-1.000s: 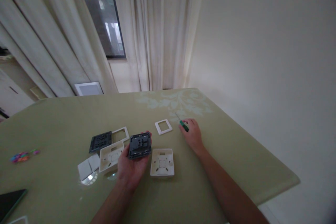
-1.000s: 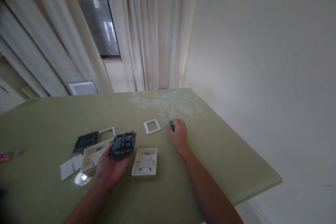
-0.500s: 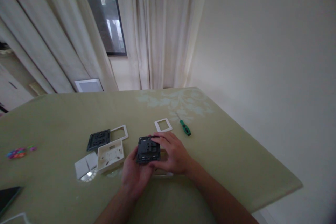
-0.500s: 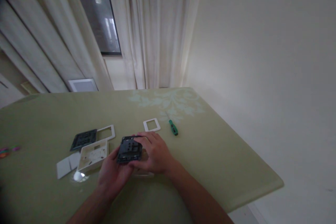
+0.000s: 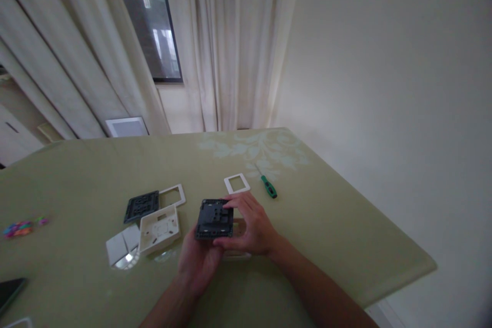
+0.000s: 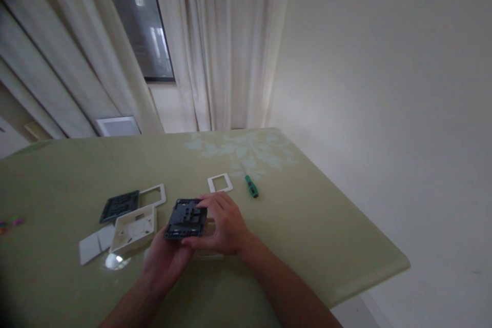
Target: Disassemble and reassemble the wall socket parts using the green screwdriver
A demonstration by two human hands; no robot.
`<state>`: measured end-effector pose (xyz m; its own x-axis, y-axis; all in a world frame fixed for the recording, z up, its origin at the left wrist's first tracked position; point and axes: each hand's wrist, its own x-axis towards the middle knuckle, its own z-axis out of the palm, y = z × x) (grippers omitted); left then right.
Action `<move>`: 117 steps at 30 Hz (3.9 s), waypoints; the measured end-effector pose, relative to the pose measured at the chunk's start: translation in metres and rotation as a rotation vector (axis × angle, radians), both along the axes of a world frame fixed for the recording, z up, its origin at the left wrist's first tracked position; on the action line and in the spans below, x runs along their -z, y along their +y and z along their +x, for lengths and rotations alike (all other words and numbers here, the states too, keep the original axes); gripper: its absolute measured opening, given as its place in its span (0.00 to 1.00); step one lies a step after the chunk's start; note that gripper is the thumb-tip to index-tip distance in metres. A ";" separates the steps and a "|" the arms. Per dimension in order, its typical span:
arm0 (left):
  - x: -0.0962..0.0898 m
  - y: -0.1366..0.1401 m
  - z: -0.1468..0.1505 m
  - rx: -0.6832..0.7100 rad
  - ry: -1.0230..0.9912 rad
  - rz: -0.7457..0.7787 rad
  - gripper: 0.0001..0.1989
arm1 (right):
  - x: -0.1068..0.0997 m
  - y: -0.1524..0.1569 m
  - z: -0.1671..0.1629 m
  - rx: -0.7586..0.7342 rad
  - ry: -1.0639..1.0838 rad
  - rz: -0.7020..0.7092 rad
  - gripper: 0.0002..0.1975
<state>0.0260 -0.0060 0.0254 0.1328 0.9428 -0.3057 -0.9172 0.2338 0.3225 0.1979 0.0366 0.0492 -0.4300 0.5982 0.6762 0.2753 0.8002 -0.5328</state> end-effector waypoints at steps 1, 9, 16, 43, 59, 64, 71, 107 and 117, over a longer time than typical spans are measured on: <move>0.000 0.000 0.000 0.001 0.000 -0.008 0.24 | 0.000 0.000 0.000 0.000 0.001 -0.003 0.34; 0.006 -0.001 -0.002 -0.006 0.056 -0.046 0.19 | -0.001 -0.004 -0.002 -0.023 0.114 -0.063 0.34; -0.016 0.015 -0.002 0.037 0.551 0.230 0.10 | 0.005 0.019 0.016 0.202 0.548 -0.361 0.30; 0.026 0.187 -0.005 0.656 2.167 1.149 0.39 | 0.027 0.072 0.056 0.573 0.765 -0.564 0.26; 0.035 0.202 -0.001 0.599 2.080 1.178 0.31 | 0.024 0.070 0.054 0.557 0.774 -0.557 0.25; 0.030 0.204 -0.014 0.550 2.071 1.087 0.24 | 0.025 0.070 0.054 0.569 0.770 -0.552 0.25; 0.021 0.186 -0.015 0.530 2.120 1.012 0.28 | 0.026 0.071 0.056 0.596 0.685 -0.528 0.25; 0.008 -0.001 -0.022 0.266 2.060 1.166 0.34 | 0.022 0.053 0.068 0.191 -0.139 -0.311 0.28; 0.032 0.011 -0.035 0.121 2.233 1.194 0.39 | 0.024 0.055 0.063 0.290 -0.098 -0.350 0.14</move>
<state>-0.0087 0.0052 -0.0067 0.5415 0.7604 0.3586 0.7149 -0.6410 0.2795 0.2611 0.0919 0.0249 -0.2627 0.8884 0.3765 0.5238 0.4590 -0.7176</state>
